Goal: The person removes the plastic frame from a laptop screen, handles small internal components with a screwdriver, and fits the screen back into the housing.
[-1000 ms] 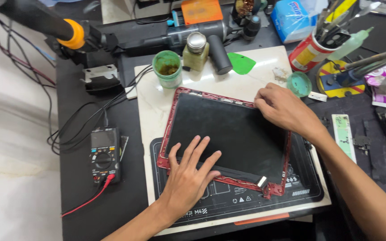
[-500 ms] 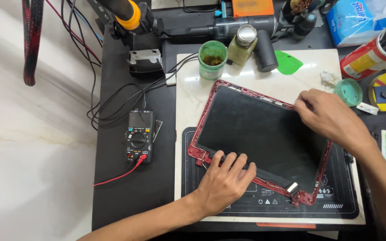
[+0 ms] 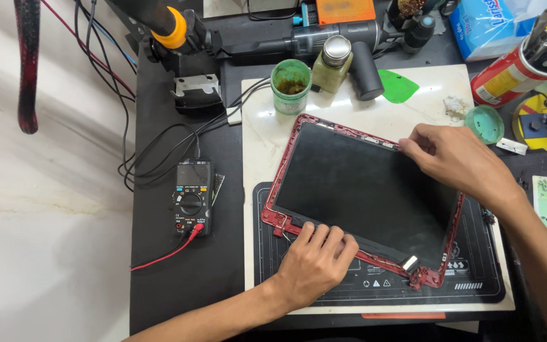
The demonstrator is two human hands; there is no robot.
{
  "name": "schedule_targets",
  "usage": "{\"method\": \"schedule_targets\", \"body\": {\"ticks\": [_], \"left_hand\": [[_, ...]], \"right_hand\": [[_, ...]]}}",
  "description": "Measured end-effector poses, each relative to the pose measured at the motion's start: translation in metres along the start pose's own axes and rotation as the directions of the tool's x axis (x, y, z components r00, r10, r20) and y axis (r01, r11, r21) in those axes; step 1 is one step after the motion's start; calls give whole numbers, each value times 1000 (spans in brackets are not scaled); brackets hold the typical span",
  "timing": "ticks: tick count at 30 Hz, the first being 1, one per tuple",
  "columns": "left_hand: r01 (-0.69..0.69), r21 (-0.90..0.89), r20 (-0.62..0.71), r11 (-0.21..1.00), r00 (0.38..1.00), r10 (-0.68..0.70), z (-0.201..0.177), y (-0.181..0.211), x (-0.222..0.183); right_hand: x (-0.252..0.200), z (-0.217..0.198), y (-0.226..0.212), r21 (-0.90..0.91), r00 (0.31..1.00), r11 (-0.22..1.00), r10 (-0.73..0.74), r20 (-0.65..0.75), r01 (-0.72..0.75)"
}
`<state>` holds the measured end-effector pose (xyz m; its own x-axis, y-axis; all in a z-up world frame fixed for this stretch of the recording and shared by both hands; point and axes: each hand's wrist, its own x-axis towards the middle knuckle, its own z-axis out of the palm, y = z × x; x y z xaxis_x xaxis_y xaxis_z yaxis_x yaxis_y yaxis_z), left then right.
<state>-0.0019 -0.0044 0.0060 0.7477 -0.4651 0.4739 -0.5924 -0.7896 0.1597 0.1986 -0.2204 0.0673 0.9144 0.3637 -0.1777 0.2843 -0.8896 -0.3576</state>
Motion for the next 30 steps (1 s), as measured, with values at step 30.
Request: {"method": "schedule_targets", "body": {"ticks": [30], "left_hand": [[-213,-142,114,967,967,230,19,49,30]], "right_hand": [[4,4,38,319,977,926,-215,7,202]]}}
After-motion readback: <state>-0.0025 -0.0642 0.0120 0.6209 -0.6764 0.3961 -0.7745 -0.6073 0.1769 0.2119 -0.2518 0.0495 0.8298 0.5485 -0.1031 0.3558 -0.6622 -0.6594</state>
